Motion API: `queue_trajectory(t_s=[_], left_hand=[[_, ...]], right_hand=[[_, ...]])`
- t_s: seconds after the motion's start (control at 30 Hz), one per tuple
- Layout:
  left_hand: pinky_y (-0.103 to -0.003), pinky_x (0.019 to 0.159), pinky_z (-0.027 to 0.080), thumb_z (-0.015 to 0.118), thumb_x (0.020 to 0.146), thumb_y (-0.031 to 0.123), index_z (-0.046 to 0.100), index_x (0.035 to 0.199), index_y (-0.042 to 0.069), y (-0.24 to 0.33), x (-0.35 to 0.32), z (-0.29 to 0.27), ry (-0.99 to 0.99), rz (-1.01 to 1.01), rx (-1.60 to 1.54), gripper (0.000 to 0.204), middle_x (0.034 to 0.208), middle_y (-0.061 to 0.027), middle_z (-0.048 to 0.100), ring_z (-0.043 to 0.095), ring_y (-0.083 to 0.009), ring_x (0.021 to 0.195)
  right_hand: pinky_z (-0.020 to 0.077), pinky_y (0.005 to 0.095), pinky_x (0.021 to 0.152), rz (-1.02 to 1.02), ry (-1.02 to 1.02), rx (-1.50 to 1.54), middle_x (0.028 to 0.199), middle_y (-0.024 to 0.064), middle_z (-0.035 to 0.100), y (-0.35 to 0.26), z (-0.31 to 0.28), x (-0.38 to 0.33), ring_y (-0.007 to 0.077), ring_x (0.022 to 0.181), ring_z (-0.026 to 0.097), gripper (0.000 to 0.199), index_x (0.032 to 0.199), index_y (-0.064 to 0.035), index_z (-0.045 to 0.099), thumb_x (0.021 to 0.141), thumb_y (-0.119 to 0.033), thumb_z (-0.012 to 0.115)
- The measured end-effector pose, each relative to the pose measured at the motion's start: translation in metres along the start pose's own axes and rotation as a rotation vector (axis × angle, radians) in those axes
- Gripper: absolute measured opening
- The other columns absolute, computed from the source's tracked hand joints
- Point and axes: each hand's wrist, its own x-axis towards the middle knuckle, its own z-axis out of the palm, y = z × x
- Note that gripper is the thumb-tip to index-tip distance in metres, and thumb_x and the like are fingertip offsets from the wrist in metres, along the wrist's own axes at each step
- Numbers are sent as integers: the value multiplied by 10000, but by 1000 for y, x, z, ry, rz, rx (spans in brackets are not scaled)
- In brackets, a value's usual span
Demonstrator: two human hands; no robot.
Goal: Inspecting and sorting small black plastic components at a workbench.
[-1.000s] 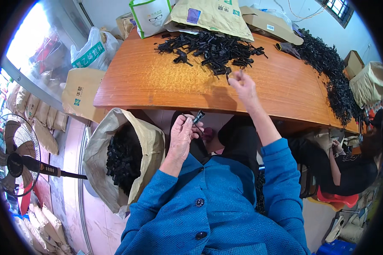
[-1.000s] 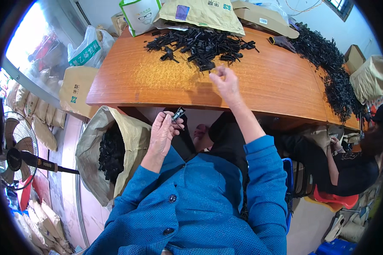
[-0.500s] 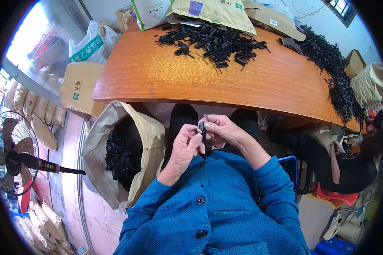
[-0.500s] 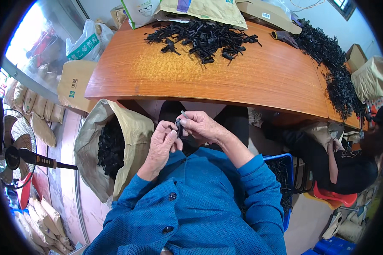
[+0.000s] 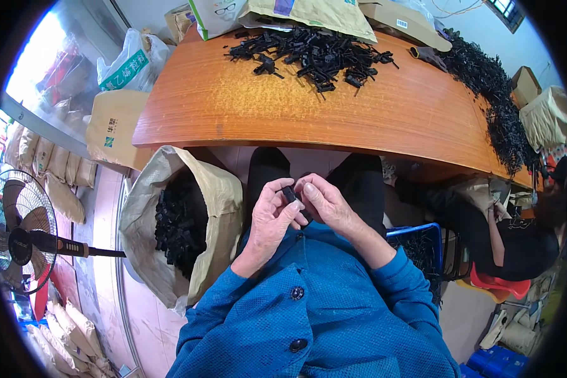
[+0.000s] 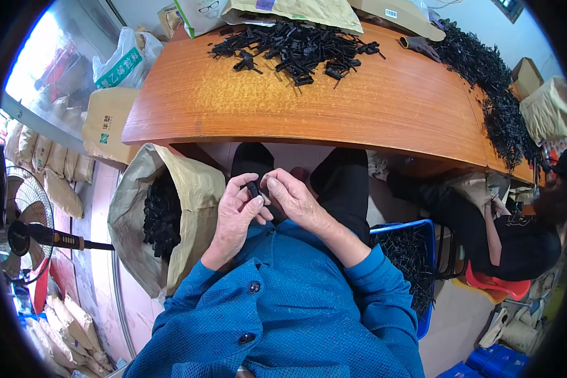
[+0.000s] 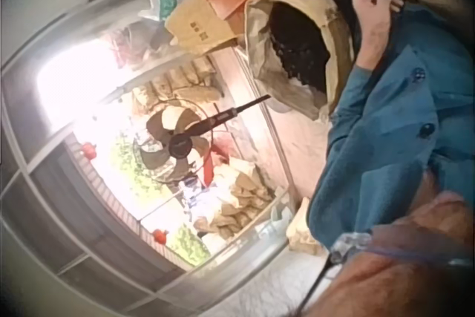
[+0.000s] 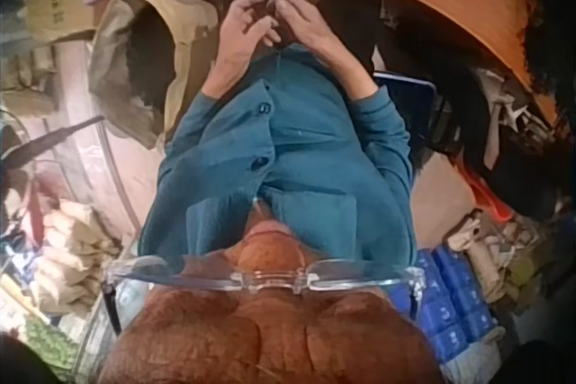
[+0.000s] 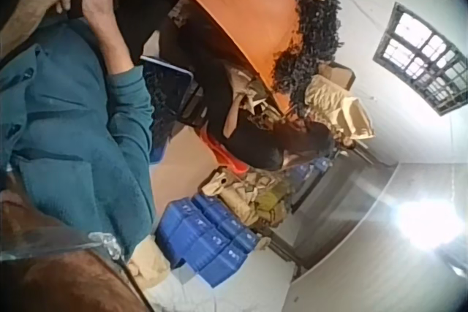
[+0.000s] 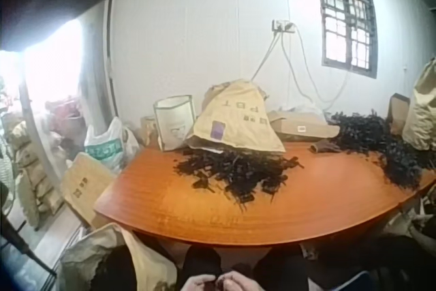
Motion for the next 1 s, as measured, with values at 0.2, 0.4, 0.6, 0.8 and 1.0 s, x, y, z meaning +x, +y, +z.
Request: queue_trajectory(t_s=[0.2,0.4,0.6,0.8,1.0], left_hand=[[-198,585,502,540,898,-17,414,1240,44,-3,-2,-4,32,83,116,369,862,-63,572,621,-106,687],[-202,582,507,534,886,-52,409,1248,42,-6,-3,-5,13,123,258,394,854,-56,557,608,-85,685],[-205,586,505,529,887,-58,413,1248,39,-3,-5,-2,24,154,284,391,859,-57,552,599,-79,679],[-207,572,495,544,886,-54,428,1212,50,-7,-5,-7,1,132,319,361,820,-48,570,593,-79,662],[-218,552,474,561,879,-47,436,1123,53,-7,-7,-6,16,115,382,291,774,-44,571,577,-76,632]], right_hand=[[306,187,499,-11,33,-22,689,-30,437,-9,8,-17,34,582,378,272,1022,-60,535,1023,-289,389],[367,211,540,-33,34,-94,717,-11,469,-8,12,-21,57,620,430,278,1017,-44,529,1022,-284,388],[437,235,630,1,39,-120,809,29,523,-7,11,-23,91,699,493,279,1021,-22,526,1019,-270,398],[449,249,604,-27,22,-142,765,46,546,-6,14,-25,104,680,532,247,1021,-28,522,1017,-241,397],[456,269,593,-10,-28,-243,720,72,569,-13,17,-26,132,655,555,226,1019,-24,514,1012,-224,408]])
